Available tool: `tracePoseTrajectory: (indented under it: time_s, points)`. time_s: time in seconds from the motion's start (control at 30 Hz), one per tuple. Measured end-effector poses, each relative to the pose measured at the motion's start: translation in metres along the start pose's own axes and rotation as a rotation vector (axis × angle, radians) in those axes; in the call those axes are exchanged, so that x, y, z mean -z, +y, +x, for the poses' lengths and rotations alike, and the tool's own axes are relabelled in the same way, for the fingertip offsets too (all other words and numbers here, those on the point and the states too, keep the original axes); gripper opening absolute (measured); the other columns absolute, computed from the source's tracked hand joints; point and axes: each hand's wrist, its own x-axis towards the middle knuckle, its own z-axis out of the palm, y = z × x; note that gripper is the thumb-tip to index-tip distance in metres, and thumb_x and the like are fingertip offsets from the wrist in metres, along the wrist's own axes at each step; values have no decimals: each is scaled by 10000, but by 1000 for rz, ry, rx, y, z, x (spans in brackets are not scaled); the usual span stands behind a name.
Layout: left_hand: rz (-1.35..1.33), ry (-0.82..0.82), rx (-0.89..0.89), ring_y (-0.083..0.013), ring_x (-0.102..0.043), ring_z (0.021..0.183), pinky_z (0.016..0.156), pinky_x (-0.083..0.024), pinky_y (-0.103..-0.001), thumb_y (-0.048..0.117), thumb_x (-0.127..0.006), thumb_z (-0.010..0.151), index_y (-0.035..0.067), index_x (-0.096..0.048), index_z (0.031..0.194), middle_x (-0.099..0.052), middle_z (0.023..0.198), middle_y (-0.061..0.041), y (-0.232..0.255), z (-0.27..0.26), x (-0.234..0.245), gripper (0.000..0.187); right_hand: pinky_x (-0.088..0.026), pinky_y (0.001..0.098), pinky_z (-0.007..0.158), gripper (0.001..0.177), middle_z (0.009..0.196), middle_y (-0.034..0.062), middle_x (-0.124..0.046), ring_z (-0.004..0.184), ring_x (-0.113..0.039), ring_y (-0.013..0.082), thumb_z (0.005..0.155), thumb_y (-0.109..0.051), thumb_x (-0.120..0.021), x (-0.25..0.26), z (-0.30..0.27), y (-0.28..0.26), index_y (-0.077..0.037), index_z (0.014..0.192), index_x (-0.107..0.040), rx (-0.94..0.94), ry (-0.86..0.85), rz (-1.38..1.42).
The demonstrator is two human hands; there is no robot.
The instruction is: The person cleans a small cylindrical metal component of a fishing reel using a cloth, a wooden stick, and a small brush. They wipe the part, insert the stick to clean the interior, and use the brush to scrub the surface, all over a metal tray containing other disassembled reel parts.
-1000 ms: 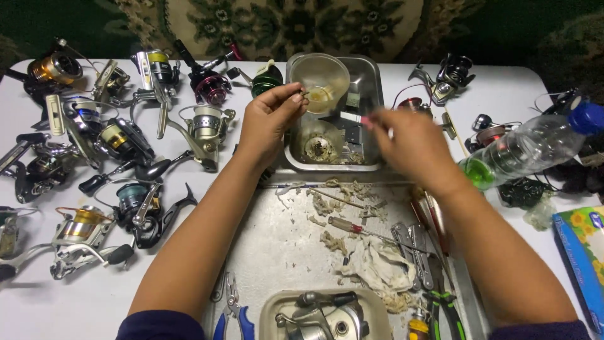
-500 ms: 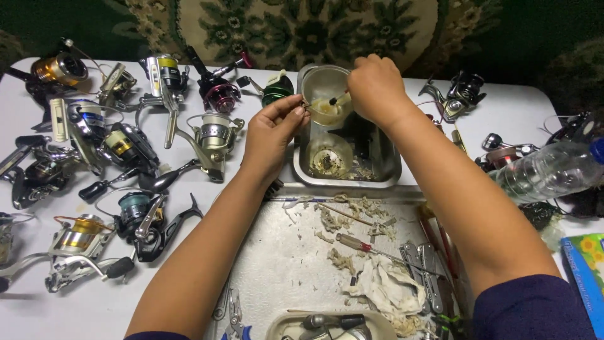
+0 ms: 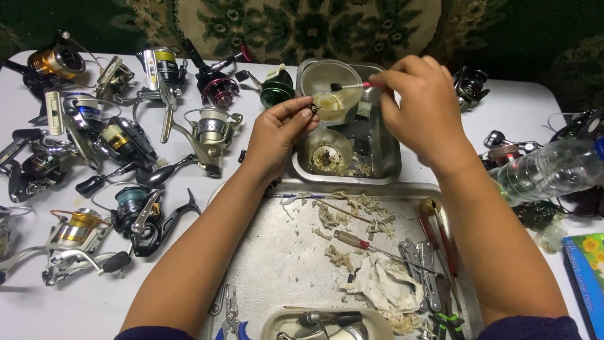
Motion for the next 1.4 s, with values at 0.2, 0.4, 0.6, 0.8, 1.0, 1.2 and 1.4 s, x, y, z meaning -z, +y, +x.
tracePoseTrajectory:
  time_s: [0.2,0.4,0.6,0.8,1.0,1.2,1.4]
  points:
    - [40,-71,98,-233,-751,932,890,-642,-270,59,-694,922,-60,-667,1268,-749,1028,-230,-1,-5,-3,367,-449,399,797,213,968,115,-679,919,-566,268,973,49,-689,24,-21,-31,-5,1138,-812,27,84,160]
    - [-22,-48,148,-270,-753,932,843,-650,-273,62,-724,882,-86,-636,1284,-734,1077,-275,-7,-3,-3,438,-445,395,775,190,938,112,-666,886,-550,278,969,62,-700,18,-27,-34,-9,1099,-818,71,117,206]
    - [-14,-123,115,-244,-749,970,888,-644,-270,79,-703,919,-40,-666,1272,-727,1146,-234,-8,-4,-2,374,-447,401,805,214,962,128,-664,890,-561,281,940,76,-690,20,-33,-36,4,1101,-811,78,126,180]
    - [44,-127,80,-199,-728,986,922,-625,-249,78,-707,922,-25,-661,1297,-723,1186,-173,-9,-5,-1,392,-431,424,791,199,971,88,-660,905,-561,288,914,9,-745,16,-38,-32,-68,1079,-827,102,122,13]
    - [63,-115,39,-235,-726,1005,952,-624,-286,59,-714,913,-34,-664,1270,-707,1196,-192,-12,-6,-3,372,-449,415,819,173,970,97,-674,908,-558,274,935,-17,-774,12,-38,-32,-44,1102,-808,105,102,23]
    - [84,-149,37,-211,-709,1009,968,-624,-288,41,-699,927,-2,-669,1270,-669,1289,-181,-16,-4,1,348,-467,416,760,189,925,121,-669,839,-569,284,913,37,-726,19,-38,-40,3,1077,-813,141,100,71]
    - [64,-106,81,-222,-705,977,942,-626,-279,34,-705,914,-16,-675,1252,-662,1257,-192,-12,-7,-1,343,-526,381,771,237,981,158,-655,879,-640,272,919,95,-695,24,-41,-40,49,1135,-780,88,16,283]
